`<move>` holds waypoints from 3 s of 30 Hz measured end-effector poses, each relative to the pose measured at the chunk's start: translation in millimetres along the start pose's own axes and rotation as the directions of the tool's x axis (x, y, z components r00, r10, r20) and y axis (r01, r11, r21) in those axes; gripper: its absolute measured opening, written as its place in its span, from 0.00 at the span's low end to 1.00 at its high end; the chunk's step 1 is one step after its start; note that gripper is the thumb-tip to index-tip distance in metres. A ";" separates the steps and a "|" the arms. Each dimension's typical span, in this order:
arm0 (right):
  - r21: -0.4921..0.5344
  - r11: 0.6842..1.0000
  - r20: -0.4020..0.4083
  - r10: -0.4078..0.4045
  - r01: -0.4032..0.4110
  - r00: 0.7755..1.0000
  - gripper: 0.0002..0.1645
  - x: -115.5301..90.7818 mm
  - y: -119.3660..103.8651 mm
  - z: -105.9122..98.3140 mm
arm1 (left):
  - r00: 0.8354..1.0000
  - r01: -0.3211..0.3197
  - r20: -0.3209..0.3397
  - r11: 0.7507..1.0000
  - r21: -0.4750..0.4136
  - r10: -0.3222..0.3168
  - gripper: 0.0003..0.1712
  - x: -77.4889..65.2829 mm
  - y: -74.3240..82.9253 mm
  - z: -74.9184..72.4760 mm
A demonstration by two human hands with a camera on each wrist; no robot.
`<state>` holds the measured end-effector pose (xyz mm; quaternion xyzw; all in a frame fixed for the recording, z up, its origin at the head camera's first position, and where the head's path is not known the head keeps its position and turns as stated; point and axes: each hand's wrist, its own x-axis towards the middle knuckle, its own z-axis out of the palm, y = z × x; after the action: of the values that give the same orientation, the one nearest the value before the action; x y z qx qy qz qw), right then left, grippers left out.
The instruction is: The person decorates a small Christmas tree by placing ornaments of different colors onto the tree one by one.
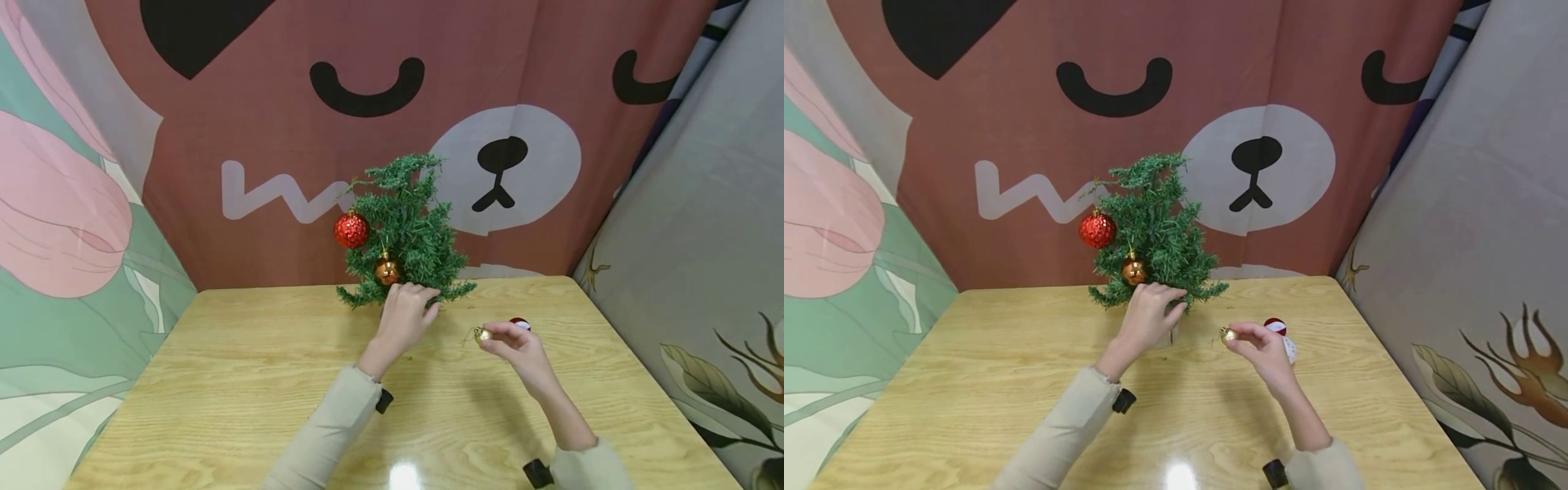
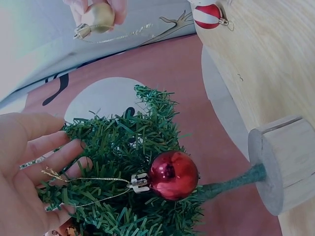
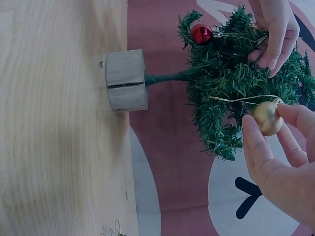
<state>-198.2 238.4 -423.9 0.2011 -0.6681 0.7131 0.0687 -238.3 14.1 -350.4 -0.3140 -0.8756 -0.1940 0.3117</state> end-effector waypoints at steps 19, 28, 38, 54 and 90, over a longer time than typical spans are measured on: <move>0.004 0.999 -0.076 0.033 -0.033 0.997 0.13 17.3 -22.4 24.1 | 1.000 -0.015 0.016 1.000 0.001 0.015 0.13 1.8 -0.3 -2.3; -0.035 0.998 -0.080 0.051 -0.054 0.996 0.16 21.1 -23.1 25.0 | 0.999 -0.016 0.048 1.000 0.001 0.016 0.13 2.5 -1.4 -2.4; 0.020 0.999 -0.067 0.039 -0.038 0.997 0.13 23.7 -25.0 31.9 | 0.998 -0.008 0.054 1.000 -0.018 0.009 0.13 -1.3 -2.8 -2.0; 0.013 0.996 -0.051 0.094 -0.093 0.994 0.12 34.3 -24.5 36.2 | 0.997 -0.017 0.069 1.000 -0.025 0.019 0.13 0.7 -6.1 -7.1; 0.241 0.969 0.079 0.028 -0.046 0.996 0.14 39.5 -25.1 46.2 | 0.967 -0.035 0.250 0.998 -0.049 0.047 0.10 -2.6 -0.5 -10.9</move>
<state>-215.9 188.8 -384.5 0.2221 -0.5815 0.7826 0.0051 -232.5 6.9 -344.2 -0.3609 -0.8968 -0.1655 0.1951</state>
